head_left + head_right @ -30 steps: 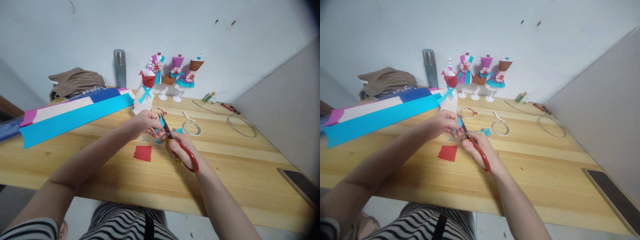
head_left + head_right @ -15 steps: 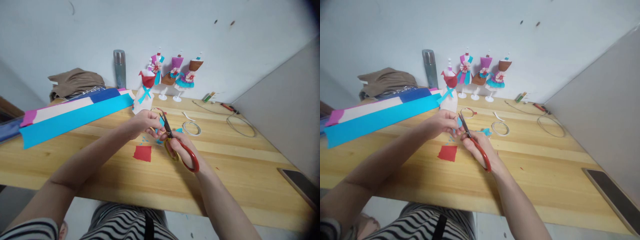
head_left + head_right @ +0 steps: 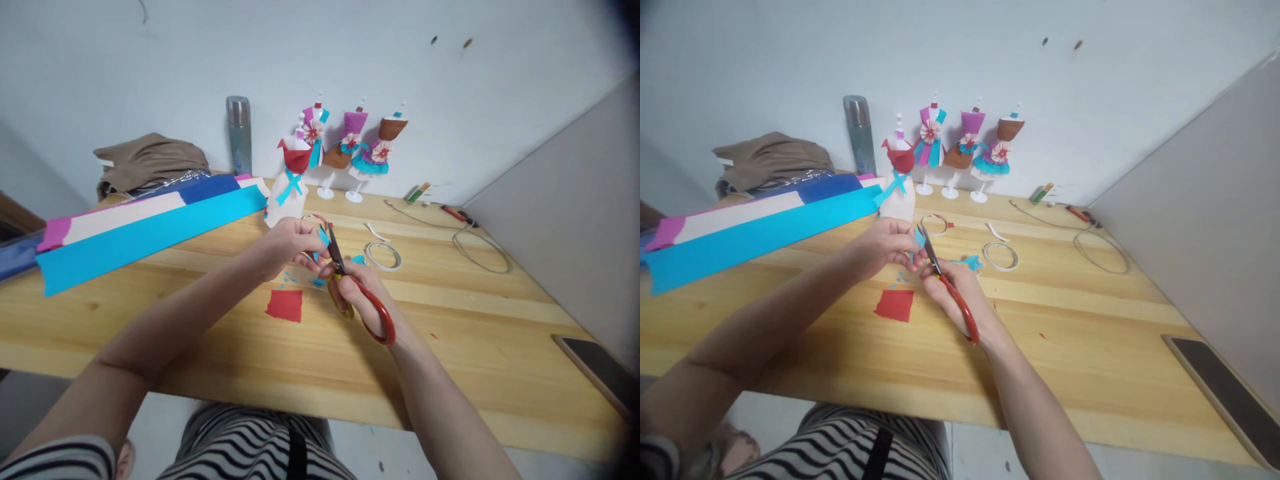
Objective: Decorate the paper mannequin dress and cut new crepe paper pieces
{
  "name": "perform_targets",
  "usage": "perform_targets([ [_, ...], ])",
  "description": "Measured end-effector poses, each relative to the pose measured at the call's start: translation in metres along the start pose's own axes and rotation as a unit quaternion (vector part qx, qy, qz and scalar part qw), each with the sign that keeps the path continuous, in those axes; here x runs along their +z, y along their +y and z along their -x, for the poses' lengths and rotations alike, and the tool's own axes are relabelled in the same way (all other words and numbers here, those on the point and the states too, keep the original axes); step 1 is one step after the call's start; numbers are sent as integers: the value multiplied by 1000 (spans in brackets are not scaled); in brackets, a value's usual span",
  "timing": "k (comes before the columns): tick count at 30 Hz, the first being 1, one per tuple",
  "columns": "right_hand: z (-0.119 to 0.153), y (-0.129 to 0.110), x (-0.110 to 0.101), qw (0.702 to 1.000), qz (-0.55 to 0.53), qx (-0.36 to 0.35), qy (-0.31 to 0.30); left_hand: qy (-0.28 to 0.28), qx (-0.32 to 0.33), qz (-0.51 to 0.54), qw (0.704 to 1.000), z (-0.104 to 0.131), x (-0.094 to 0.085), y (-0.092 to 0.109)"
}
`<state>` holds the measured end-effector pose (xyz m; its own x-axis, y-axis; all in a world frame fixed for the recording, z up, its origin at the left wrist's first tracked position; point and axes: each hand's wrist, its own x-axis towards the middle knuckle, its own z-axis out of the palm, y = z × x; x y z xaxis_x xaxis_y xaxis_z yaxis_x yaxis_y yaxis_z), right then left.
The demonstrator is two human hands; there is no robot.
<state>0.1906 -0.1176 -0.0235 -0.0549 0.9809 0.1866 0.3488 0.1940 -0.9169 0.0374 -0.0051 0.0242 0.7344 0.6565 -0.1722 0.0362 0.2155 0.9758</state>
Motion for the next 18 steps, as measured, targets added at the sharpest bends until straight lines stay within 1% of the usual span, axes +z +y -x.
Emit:
perform_targets([
  [5,1,-5,1,1000,4,4,8,-5,6,4,1000,1,1,-1],
  [10,1,-5,1,1000,16,4,10,-1,14,5,1000,-2,1,-4],
  [18,0,-6,0,1000,18,17,-3,-2,15,7,1000,-3,-1,-5],
])
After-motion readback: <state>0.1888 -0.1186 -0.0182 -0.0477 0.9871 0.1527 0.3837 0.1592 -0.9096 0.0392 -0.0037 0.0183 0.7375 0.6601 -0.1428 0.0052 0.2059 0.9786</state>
